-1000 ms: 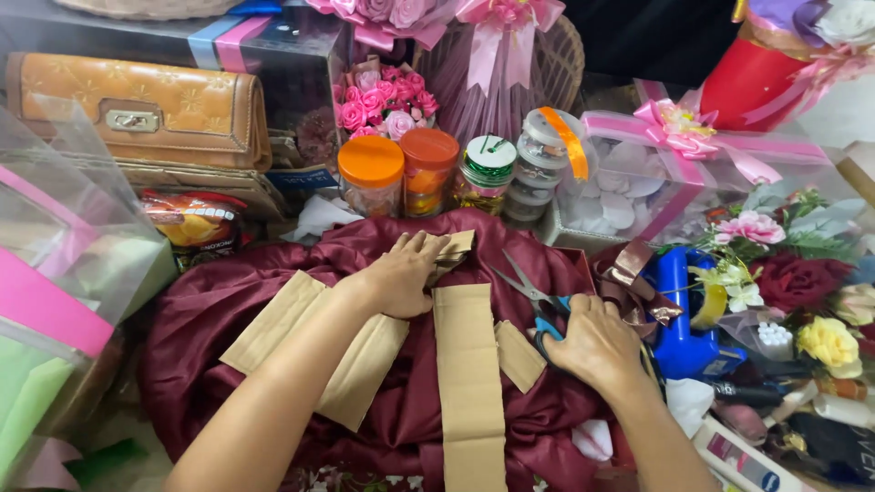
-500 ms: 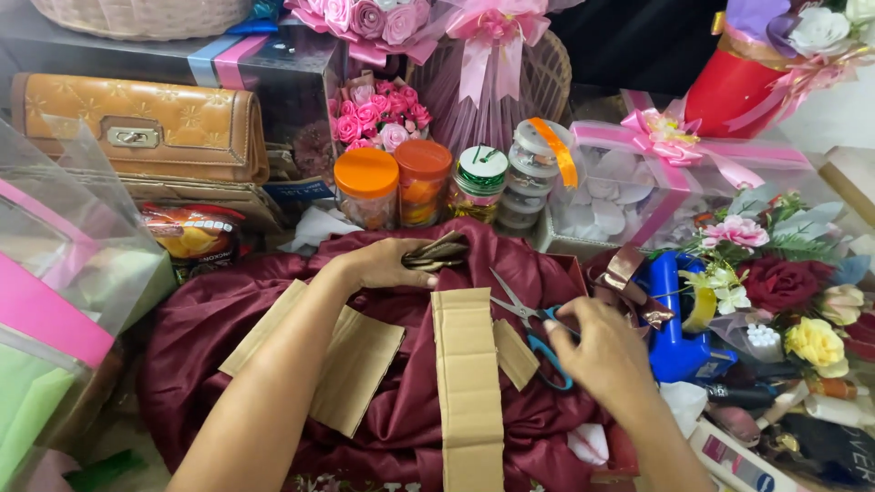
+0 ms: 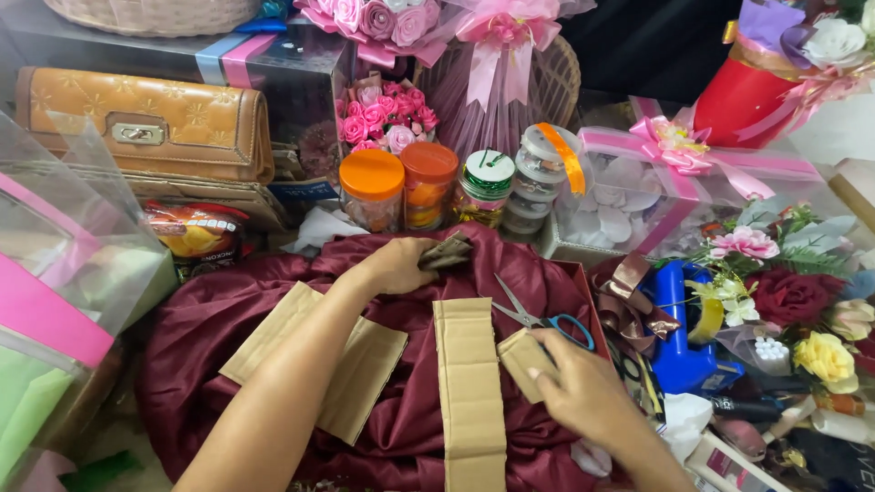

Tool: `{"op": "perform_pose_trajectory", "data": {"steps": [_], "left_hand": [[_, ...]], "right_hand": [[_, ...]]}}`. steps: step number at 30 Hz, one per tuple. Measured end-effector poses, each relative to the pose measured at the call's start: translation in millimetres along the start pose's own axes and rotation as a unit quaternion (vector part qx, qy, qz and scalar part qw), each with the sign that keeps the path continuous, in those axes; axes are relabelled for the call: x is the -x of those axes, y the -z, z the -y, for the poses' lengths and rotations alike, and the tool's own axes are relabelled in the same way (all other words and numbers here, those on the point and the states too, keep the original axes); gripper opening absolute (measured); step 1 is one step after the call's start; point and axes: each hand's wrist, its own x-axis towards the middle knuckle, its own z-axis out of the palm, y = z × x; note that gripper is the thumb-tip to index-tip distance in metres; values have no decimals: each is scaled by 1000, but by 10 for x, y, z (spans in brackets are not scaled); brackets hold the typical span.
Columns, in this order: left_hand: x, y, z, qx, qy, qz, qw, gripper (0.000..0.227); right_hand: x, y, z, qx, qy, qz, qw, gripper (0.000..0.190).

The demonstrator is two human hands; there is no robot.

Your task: Cutting a piece of corrugated cardboard into multiple smaller strips and rectangular pieces using scissors.

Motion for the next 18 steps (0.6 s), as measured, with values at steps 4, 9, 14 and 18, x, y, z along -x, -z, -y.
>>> {"op": "perform_pose_trajectory", "data": {"steps": [4,9,14,18], "left_hand": [[-134,-119,214,-15,-40,-101,994,48],[106,29,-154,82,-136,-207,966,46],[261,1,-515,-70,-296,-308,901,50],[134,-222,-460,-232,-315,-367,844,48]], "right_hand": [[-60,362,51,-61,-66,-19,996,36],[-506,445,-60,-95,-43,-112,988,45],[-1423,123,-278,-337,-43,-104,935,39],[-1434,234,87,-502,-61,13,862,45]]}}
